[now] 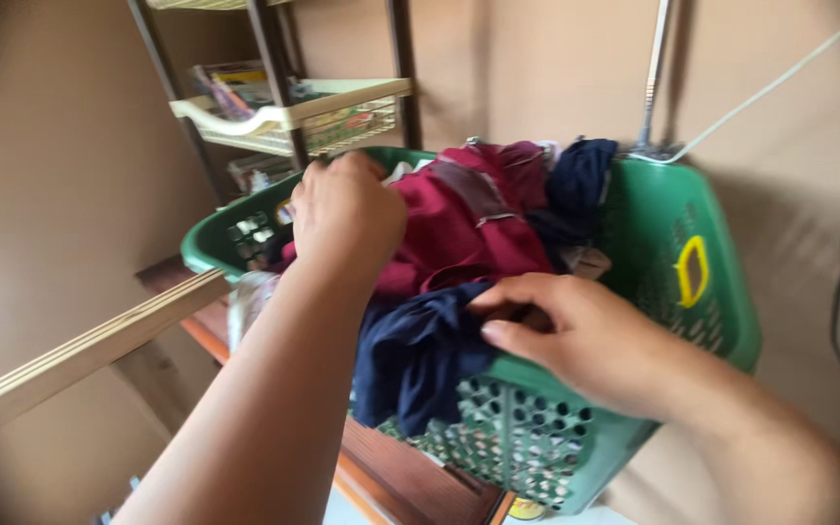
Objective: The person takes clothes from a green laundry basket, places them on hangers, and hangs them on a wooden clothes rack. The person handles shorts and a t-shirt, adjusting each garment before placing it on the rack.
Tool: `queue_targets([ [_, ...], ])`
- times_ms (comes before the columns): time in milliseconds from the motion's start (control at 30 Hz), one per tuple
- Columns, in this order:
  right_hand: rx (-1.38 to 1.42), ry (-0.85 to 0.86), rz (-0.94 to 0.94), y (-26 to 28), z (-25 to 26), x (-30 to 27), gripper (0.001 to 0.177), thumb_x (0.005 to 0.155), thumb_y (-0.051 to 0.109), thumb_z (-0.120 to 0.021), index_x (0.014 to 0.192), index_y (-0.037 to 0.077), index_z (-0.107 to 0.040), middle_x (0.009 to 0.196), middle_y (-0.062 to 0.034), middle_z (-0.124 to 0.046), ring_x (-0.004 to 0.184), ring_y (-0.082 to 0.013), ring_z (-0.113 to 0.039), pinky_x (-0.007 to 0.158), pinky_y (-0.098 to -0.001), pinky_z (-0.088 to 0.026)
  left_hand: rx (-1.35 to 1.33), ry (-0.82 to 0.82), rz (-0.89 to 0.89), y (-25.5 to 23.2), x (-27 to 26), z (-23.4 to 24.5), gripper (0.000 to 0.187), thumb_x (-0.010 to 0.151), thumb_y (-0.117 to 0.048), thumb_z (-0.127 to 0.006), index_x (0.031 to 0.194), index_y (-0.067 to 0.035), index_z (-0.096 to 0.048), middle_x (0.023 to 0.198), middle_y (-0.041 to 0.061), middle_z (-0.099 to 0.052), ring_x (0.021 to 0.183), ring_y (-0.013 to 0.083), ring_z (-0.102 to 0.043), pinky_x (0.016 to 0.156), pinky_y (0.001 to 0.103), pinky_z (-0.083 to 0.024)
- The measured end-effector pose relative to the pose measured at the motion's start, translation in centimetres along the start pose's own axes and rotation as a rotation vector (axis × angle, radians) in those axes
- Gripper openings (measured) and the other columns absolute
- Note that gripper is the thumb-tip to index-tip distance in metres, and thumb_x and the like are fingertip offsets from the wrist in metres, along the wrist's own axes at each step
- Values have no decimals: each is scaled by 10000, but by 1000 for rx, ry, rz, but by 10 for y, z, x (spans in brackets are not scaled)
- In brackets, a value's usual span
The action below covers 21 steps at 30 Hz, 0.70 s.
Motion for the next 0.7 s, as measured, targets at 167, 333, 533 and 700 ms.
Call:
queue_targets([
  [167,53,-56,360,22,6,-3,299,899,247,-733,1162,106,-755,999,-36,-799,900,-135,-725,780,-288,-578,110,211,218,29,-13,-68,543,923,-230,-601,1445,-159,-470,1455,232,-437,1351,443,-435,1027,545,-450],
  [333,0,-59,287,11,-1,2,390,870,229,-759,1249,146,-709,1032,-14,-774,835,-118,-722,749,-277,-597,316,102,228,56,-4,-81,738,754,-304,-798,1378,-7,-538,1372,299,-532,1216,460,-568,979,461,-516],
  [533,248,-371,371,13,29,-2,886,839,114,-770,1602,155,-323,1330,-101,-554,858,-164,-711,756,-313,-630,63,93,-291,-39,12,-99,182,813,-207,-725,861,-37,-769,910,202,-741,883,371,-724,799,462,-579],
  [700,707,-512,-118,-63,50,7,990,832,13,-733,1625,265,-195,1278,-116,-687,1049,-141,-714,918,-315,-549,-698,511,-367,-128,-41,-114,172,668,-202,-820,813,-115,-792,737,105,-785,686,216,-786,664,347,-620],
])
Point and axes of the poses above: each hand's wrist, its own x-axis towards the middle knuckle, its own z-axis out of the back of the hand, y = z × x, the point moved 9 cm from there along x, towards the middle knuckle
